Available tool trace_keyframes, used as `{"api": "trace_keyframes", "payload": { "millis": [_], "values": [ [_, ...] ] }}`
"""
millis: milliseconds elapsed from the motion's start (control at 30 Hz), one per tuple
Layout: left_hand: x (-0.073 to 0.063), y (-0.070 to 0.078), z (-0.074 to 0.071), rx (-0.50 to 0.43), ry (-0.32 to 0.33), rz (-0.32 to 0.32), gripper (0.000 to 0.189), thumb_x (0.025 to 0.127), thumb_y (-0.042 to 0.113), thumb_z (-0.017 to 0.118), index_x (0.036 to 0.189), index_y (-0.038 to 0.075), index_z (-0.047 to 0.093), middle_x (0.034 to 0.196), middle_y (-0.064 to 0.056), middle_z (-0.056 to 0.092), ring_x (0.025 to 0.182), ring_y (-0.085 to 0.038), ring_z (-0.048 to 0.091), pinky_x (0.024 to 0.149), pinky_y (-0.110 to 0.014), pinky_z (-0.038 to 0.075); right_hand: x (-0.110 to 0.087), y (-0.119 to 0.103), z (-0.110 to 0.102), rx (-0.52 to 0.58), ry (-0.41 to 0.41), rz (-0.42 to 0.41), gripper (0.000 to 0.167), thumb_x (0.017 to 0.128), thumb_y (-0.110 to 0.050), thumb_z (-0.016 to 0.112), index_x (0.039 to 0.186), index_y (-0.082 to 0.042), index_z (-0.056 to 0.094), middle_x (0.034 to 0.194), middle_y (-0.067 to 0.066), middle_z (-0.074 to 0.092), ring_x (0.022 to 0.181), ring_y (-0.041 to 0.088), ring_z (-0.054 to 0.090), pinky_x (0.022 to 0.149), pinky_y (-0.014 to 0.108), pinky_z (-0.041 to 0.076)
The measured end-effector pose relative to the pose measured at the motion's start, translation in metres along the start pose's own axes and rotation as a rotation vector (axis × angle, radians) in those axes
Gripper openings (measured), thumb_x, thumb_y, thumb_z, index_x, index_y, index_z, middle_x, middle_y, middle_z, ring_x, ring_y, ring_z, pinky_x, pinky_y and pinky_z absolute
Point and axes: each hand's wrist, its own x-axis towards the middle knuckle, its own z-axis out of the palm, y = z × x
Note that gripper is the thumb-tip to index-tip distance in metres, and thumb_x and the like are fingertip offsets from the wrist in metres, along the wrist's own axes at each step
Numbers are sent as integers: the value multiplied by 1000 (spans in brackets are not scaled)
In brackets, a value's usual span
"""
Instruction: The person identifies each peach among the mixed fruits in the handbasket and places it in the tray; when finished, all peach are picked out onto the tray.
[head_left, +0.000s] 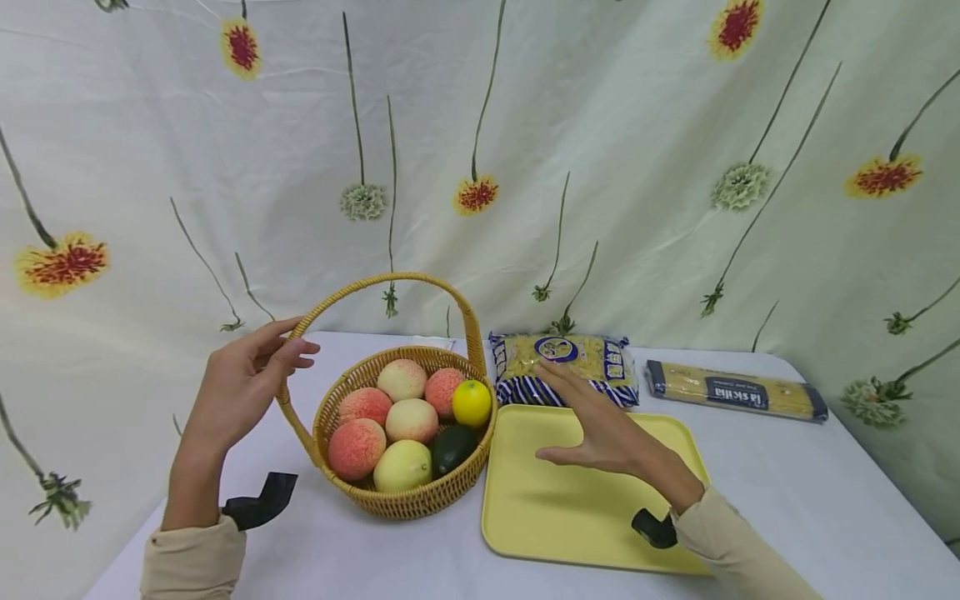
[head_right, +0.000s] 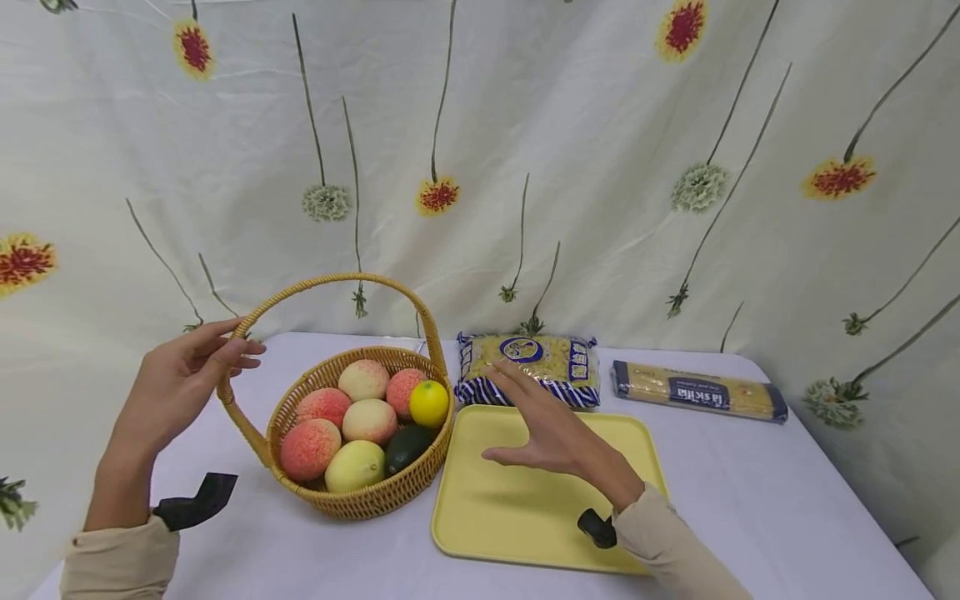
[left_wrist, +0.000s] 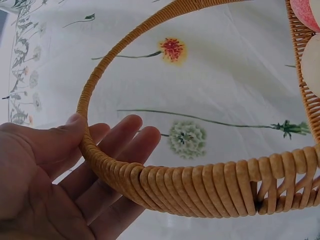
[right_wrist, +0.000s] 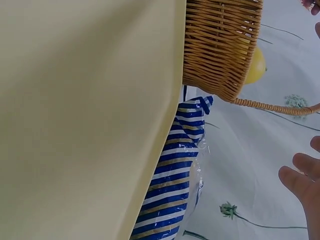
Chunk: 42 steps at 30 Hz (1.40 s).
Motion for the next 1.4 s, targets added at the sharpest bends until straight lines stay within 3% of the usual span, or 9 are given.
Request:
{"api": "trace_keyframes", "payload": {
  "millis": [167, 567, 933, 1400],
  "values": [
    [1, -1, -1, -23, -23, -10, 40, 99, 20, 53, 136, 4, 51, 108, -18, 69, 82, 12, 59, 65, -14, 53, 5, 0, 7, 36, -10, 0, 92, 81, -50, 72, 153, -19, 23, 159, 0, 19, 143, 28, 25, 103, 59, 38],
    [-1, -1, -1, -15, -30, -46, 40, 99, 22, 52, 135, 4, 52, 108, -18, 69, 82, 13, 58, 64, -16, 54, 27, -10, 19, 103, -30, -13, 90, 81, -48, 73, 152, -29, 22, 158, -5, 21, 144, 25, 25, 107, 58, 34],
    [-1, -1, -1, -16, -30, -51, 40, 99, 23, 52, 135, 4, 52, 108, -17, 69, 84, 7, 62, 66, -13, 52, 53, -23, 31, 179, -71, -35, 88, 81, -43, 75, 152, -26, 26, 157, 5, 25, 145, 26, 22, 106, 60, 34],
    [0, -2, -1, -41, -34, -45, 40, 99, 21, 52, 134, 2, 51, 109, -19, 69, 82, 12, 60, 68, -11, 51, 87, -35, 41, 260, -151, 0, 86, 81, -39, 76, 151, -22, 30, 157, -2, 25, 144, 23, 25, 112, 56, 27]
  ]
}}
